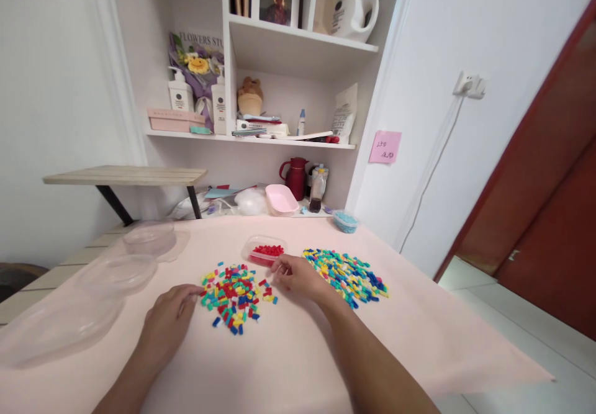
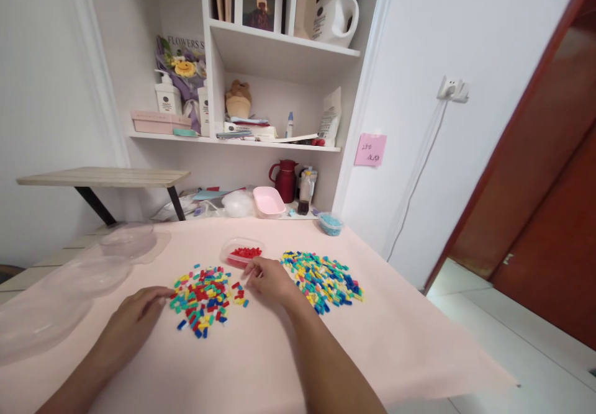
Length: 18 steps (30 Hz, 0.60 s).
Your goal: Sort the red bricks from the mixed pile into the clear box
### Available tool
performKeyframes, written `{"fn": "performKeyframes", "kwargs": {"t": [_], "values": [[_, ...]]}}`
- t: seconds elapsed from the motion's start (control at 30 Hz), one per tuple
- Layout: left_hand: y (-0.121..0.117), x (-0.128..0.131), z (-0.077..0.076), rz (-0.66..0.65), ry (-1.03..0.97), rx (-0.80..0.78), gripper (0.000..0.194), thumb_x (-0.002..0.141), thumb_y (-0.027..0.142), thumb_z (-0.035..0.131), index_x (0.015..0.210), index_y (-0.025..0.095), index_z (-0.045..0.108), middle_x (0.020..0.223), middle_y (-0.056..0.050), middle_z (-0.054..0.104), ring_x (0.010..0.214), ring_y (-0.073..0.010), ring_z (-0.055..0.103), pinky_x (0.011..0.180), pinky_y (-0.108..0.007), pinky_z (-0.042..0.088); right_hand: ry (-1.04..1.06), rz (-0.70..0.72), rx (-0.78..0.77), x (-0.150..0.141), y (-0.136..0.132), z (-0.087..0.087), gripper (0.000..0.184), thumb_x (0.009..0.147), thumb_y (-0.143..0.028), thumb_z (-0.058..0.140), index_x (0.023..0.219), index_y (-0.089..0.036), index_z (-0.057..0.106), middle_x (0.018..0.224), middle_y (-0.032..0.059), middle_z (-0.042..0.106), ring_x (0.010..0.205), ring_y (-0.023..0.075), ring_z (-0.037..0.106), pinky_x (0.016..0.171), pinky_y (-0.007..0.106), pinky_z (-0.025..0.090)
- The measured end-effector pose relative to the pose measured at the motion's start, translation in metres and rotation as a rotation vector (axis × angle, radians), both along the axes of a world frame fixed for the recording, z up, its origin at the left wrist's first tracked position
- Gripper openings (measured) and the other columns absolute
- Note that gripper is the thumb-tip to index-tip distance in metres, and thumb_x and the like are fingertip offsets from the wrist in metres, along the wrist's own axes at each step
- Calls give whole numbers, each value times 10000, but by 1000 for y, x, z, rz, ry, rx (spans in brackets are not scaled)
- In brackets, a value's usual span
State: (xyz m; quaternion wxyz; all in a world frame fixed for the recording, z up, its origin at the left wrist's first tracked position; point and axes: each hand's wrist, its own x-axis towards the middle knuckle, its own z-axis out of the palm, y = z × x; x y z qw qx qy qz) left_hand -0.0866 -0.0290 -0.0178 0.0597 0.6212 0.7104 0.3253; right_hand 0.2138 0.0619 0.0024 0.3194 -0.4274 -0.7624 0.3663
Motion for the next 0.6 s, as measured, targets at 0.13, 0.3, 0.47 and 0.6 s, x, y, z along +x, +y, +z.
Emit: {"fn": "performKeyframes", "kwargs": {"t": [0.13, 0.3, 0.47, 0.6], "values": [[0, 0, 0, -7, 2, 2, 398, 844, 428, 372, 971, 305, 729, 1110, -11, 751, 1096, -243, 639, 974, -414, 491, -206, -80, 57, 6, 1, 2, 229, 727, -121, 623, 898, -219, 741, 708, -30, 672, 643, 124, 588, 609, 210, 388], [0, 0, 0, -8, 10, -2, 398, 843, 429, 368, 965, 306, 726, 1109, -7, 751, 1099, -239, 641, 975, -412, 494, -417, -149, 94, 13, -2, 6, 223, 739, -112, 626, 868, -247, 748, 809, -25, 727, 747, 136, 629, 633, 218, 367], [2, -3, -3, -2, 10, 5, 386, 841, 438, 379, 960, 319, 726, 1101, 4, 755, 1094, -233, 649, 968, -397, 501, -556, -338, 111, 25, -1, 13, 242, 780, -120, 570, 876, -246, 753, 914, 30, 753, 827, 186, 651, 641, 255, 356], [4, -4, -5, -8, 11, 9, 390, 846, 439, 375, 966, 316, 726, 1099, 0, 755, 1093, -235, 648, 973, -404, 496, -470, -233, 159, 22, -3, 14, 255, 813, -160, 558, 929, -248, 768, 944, 29, 763, 851, 188, 667, 683, 251, 398]]}}
